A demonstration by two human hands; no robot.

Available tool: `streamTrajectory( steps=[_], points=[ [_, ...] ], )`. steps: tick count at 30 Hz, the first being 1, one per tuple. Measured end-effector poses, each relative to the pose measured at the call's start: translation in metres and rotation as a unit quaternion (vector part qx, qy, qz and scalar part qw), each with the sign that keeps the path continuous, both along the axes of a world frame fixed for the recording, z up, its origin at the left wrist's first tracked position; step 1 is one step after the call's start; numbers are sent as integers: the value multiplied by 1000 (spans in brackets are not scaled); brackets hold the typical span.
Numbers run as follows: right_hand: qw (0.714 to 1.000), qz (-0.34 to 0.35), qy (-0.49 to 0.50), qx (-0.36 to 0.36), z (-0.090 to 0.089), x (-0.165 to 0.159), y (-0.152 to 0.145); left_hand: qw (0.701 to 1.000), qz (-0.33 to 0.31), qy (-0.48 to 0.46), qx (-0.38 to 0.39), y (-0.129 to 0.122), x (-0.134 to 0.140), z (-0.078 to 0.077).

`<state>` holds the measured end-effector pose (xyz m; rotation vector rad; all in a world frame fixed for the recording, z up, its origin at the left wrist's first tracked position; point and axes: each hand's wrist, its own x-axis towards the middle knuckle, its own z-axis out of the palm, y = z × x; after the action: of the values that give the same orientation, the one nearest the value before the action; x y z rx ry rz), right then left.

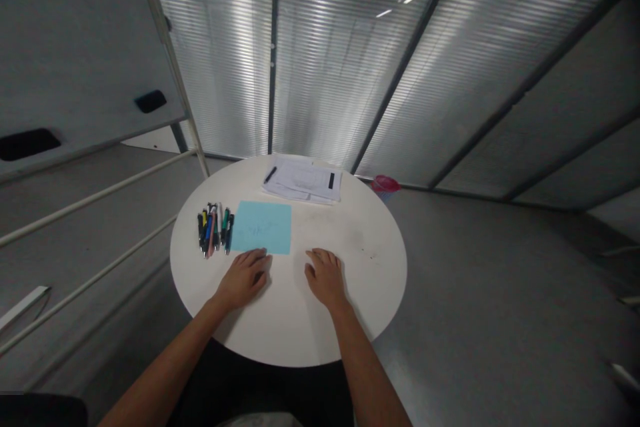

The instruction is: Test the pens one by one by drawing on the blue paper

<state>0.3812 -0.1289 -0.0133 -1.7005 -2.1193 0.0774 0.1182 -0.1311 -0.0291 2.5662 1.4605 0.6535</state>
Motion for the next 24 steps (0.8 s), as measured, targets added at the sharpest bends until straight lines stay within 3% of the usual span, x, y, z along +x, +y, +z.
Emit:
streamTrajectory(
  steps=[24],
  points=[
    [1000,5,21,-3,-4,5,1,1000,-2,-3,22,-1,-1,-2]
  ],
)
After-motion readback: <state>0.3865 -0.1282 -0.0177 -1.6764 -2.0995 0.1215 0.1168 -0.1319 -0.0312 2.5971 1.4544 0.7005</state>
